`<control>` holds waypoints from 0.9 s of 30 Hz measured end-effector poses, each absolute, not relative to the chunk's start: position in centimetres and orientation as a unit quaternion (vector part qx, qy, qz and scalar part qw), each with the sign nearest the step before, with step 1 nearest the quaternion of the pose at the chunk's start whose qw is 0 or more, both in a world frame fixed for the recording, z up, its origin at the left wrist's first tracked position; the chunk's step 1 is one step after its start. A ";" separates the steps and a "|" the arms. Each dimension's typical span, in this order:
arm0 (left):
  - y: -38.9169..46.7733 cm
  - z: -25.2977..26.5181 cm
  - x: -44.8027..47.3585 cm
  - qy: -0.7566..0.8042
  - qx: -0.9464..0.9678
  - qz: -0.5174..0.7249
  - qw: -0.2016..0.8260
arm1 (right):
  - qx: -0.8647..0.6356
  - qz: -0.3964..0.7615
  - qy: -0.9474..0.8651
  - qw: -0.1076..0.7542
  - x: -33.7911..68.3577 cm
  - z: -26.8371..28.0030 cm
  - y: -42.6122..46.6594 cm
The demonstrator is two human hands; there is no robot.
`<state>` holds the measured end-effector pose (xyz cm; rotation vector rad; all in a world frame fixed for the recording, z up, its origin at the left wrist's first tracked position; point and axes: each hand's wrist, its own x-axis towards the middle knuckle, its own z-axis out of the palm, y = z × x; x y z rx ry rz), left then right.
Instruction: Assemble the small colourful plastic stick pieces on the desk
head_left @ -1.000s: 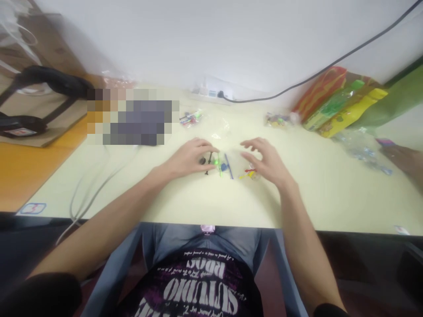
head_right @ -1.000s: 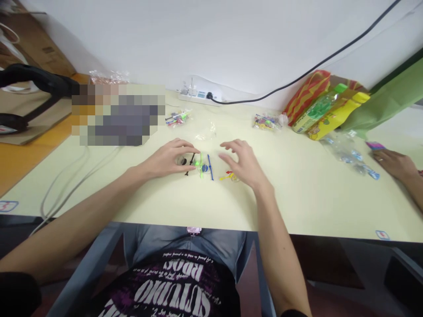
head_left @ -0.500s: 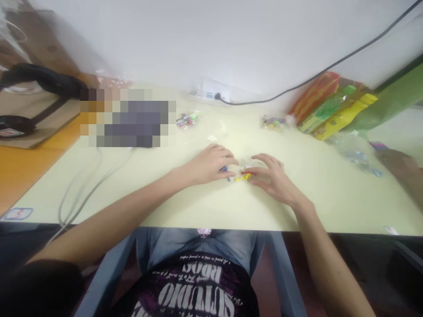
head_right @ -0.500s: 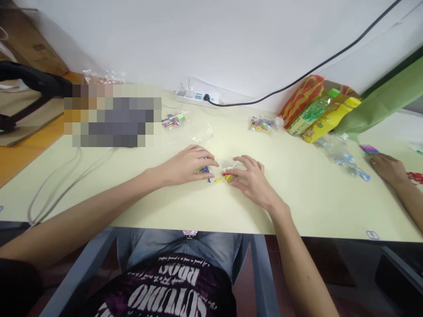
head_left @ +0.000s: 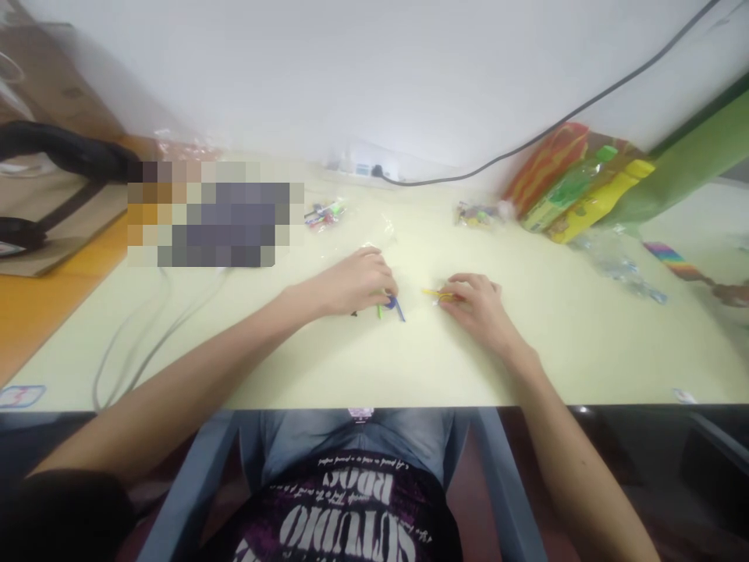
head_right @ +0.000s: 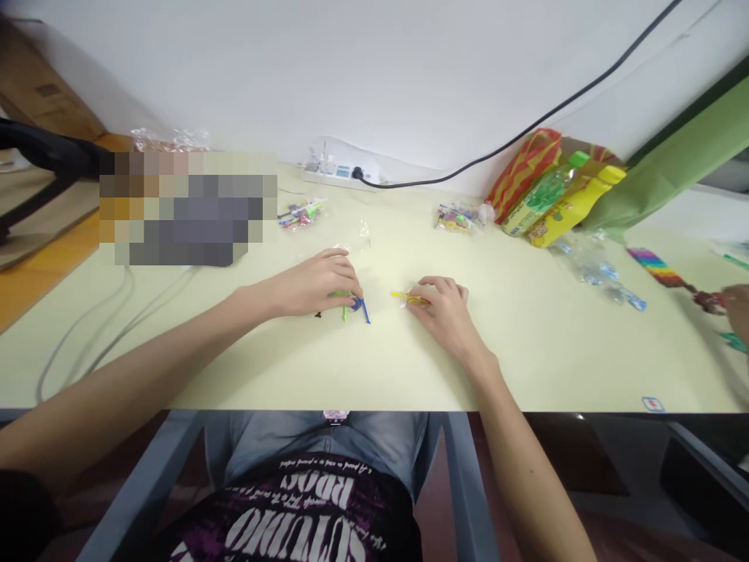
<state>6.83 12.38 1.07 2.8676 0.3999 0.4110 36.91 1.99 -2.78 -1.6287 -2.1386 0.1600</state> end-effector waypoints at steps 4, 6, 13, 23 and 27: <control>13.1 1.0 7.0 0.138 0.975 0.144 0.098 | -0.615 0.047 -0.748 0.247 37.1 -3.0 2.2; 13.5 1.0 7.0 0.138 0.976 0.139 0.090 | -0.620 0.046 -0.739 0.259 37.0 -3.0 2.1; 13.8 0.7 7.2 0.140 0.971 0.162 0.110 | -0.626 0.058 -0.731 0.268 36.6 -2.7 2.0; 12.3 1.8 8.4 0.168 0.948 0.266 0.054 | -0.590 0.130 -0.684 0.410 35.3 0.1 2.0; 11.0 0.3 10.0 0.174 0.931 0.318 -0.050 | -0.553 0.213 -0.643 0.485 32.9 1.8 3.0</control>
